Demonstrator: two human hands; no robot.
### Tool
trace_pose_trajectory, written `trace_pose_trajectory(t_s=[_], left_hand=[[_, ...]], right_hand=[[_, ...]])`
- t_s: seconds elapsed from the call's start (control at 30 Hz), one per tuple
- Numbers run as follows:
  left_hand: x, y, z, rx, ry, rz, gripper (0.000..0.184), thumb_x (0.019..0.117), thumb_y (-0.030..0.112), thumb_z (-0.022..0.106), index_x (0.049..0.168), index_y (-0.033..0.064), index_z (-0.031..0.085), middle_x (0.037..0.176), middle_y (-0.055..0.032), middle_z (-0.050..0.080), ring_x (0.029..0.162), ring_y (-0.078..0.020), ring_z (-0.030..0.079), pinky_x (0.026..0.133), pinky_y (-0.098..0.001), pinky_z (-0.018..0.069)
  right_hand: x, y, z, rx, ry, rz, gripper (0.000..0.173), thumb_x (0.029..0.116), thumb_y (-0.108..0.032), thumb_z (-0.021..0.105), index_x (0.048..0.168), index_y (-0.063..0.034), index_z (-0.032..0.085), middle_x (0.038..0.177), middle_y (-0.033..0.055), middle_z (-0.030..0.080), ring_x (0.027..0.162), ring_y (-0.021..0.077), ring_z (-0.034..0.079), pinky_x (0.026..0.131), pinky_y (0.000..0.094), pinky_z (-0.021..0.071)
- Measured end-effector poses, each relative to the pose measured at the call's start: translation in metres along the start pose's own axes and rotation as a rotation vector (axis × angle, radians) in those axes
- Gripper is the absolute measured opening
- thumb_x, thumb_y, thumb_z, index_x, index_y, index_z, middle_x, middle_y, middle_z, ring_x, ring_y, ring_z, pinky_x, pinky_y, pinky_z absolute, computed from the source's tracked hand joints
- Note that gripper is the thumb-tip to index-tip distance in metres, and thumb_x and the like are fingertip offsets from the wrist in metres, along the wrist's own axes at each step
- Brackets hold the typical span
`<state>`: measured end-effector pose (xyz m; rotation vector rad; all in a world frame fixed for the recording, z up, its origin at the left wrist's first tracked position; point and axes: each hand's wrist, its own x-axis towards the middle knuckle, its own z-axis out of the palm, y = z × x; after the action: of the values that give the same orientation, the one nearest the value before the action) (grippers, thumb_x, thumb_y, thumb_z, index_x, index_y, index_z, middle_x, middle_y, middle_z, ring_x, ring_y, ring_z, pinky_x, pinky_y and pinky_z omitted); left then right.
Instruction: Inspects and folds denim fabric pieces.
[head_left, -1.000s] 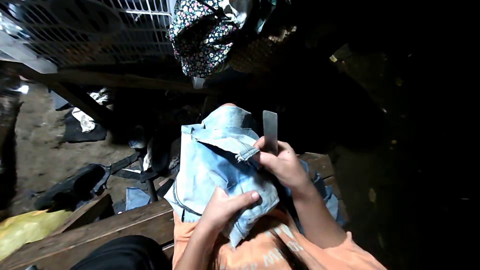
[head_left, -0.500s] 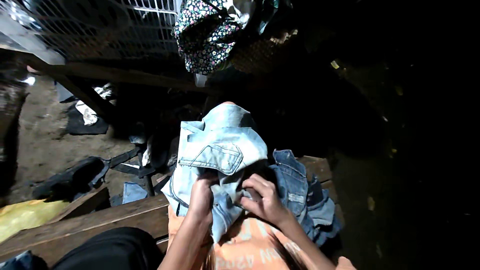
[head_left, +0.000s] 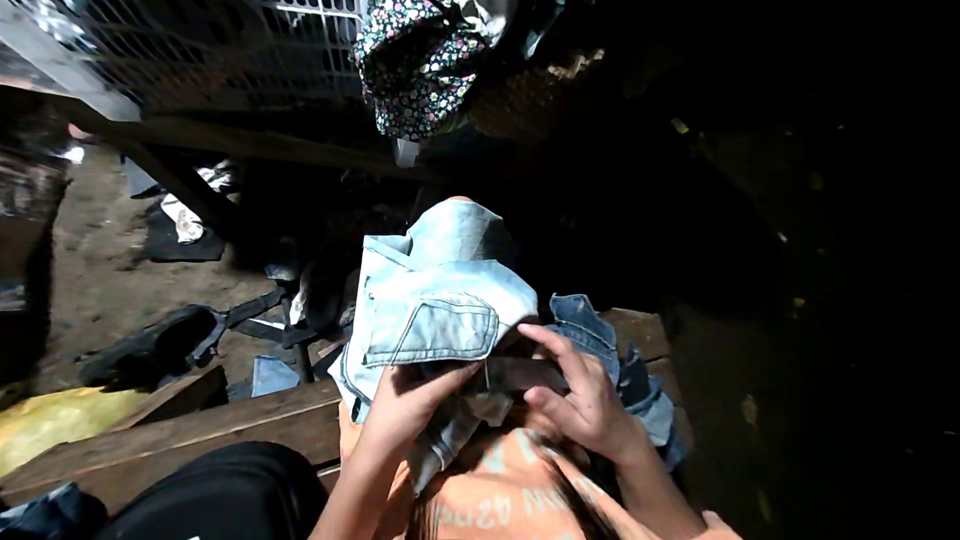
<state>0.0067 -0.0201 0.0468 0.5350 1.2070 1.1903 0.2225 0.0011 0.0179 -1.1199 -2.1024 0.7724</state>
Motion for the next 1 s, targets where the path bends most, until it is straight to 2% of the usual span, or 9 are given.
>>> trace_pose_trajectory(t_s=[0.1, 0.17, 0.27, 0.47, 0.6, 0.77, 0.87, 0.93, 1.0], left_hand=[[-0.001, 0.0, 0.004, -0.016, -0.033, 0.073, 0.034, 0.0772, -0.009, 0.075, 0.102, 0.0126, 0.069, 0.092, 0.0114, 0.076, 0.088, 0.0011, 0.071, 0.085, -0.0201, 0.0601], [-0.005, -0.001, 0.002, 0.088, -0.094, 0.13, 0.032, 0.0786, 0.0, 0.078, 0.105, 0.0149, 0.068, 0.096, 0.0161, 0.075, 0.093, 0.005, 0.069, 0.088, -0.0179, 0.0584], [-0.009, -0.001, -0.001, 0.275, -0.146, 0.208, 0.032, 0.0786, 0.016, 0.083, 0.106, 0.0107, 0.068, 0.098, 0.0198, 0.072, 0.097, 0.0113, 0.065, 0.091, -0.0132, 0.0547], [-0.012, 0.0, 0.0, 0.307, -0.158, 0.227, 0.032, 0.0742, 0.005, 0.082, 0.104, 0.0065, 0.07, 0.099, 0.0178, 0.073, 0.099, 0.0121, 0.065, 0.092, -0.012, 0.0535], [-0.013, 0.0, 0.0, 0.369, -0.164, 0.235, 0.029, 0.0777, 0.006, 0.08, 0.104, 0.0018, 0.071, 0.1, 0.0144, 0.074, 0.098, 0.0123, 0.065, 0.092, -0.0117, 0.0535], [-0.009, -0.004, 0.001, 0.346, -0.141, 0.172, 0.026, 0.0822, 0.009, 0.079, 0.107, 0.0045, 0.07, 0.098, 0.0135, 0.074, 0.095, 0.0097, 0.067, 0.089, -0.0145, 0.0565], [-0.001, -0.004, 0.006, 0.37, -0.091, 0.082, 0.026, 0.081, 0.008, 0.078, 0.104, 0.0016, 0.069, 0.093, 0.0106, 0.073, 0.09, 0.0099, 0.066, 0.085, -0.0137, 0.0558], [0.005, -0.004, 0.01, 0.368, -0.081, 0.072, 0.025, 0.0821, 0.009, 0.078, 0.104, 0.0012, 0.069, 0.093, 0.0092, 0.073, 0.09, 0.0087, 0.067, 0.086, -0.0146, 0.0557], [0.009, -0.007, 0.01, 0.325, -0.081, 0.058, 0.023, 0.0836, 0.009, 0.077, 0.104, 0.0024, 0.07, 0.092, 0.0085, 0.073, 0.09, 0.0061, 0.068, 0.086, -0.0169, 0.057]], right_hand=[[0.007, -0.005, -0.011, -0.101, -0.003, -0.078, 0.06, 0.1034, -0.058, 0.045, 0.135, -0.0098, 0.059, 0.088, 0.0093, 0.068, 0.077, 0.011, 0.065, 0.068, 0.0217, 0.0529], [0.011, -0.006, -0.015, -0.127, 0.008, -0.11, 0.057, 0.1031, -0.057, 0.047, 0.136, -0.0115, 0.059, 0.084, 0.0085, 0.065, 0.073, 0.0118, 0.062, 0.066, 0.0215, 0.051], [0.015, -0.008, -0.018, -0.129, 0.0, -0.132, 0.054, 0.1036, -0.054, 0.048, 0.136, -0.0131, 0.06, 0.081, 0.0079, 0.062, 0.071, 0.0127, 0.06, 0.064, 0.0217, 0.0495], [0.015, -0.008, -0.021, -0.11, -0.002, -0.15, 0.047, 0.1044, -0.051, 0.049, 0.134, -0.0175, 0.063, 0.075, 0.0056, 0.054, 0.066, 0.0119, 0.055, 0.06, 0.021, 0.0454], [0.014, -0.008, -0.016, -0.106, -0.003, -0.125, 0.046, 0.1054, -0.05, 0.047, 0.133, -0.0196, 0.066, 0.073, 0.0048, 0.052, 0.062, 0.0114, 0.051, 0.056, 0.0214, 0.043], [0.018, -0.004, -0.003, -0.112, 0.044, -0.106, 0.045, 0.1039, -0.05, 0.05, 0.13, -0.0187, 0.069, 0.072, 0.0053, 0.054, 0.063, 0.0109, 0.053, 0.058, 0.0204, 0.0445], [0.018, -0.001, 0.008, 0.135, 0.083, -0.019, 0.045, 0.1036, -0.045, 0.054, 0.127, -0.0098, 0.071, 0.079, 0.0052, 0.061, 0.072, 0.003, 0.056, 0.068, 0.0144, 0.0465], [0.02, -0.004, 0.011, 0.429, 0.05, 0.102, 0.044, 0.1031, -0.038, 0.056, 0.128, -0.0045, 0.07, 0.105, 0.0021, 0.073, 0.096, -0.0037, 0.064, 0.089, 0.0147, 0.0517], [0.022, -0.005, 0.011, 0.683, -0.008, 0.195, 0.042, 0.1039, -0.034, 0.056, 0.133, -0.0058, 0.067, 0.128, -0.0039, 0.07, 0.116, -0.0018, 0.063, 0.102, 0.0208, 0.0509]])
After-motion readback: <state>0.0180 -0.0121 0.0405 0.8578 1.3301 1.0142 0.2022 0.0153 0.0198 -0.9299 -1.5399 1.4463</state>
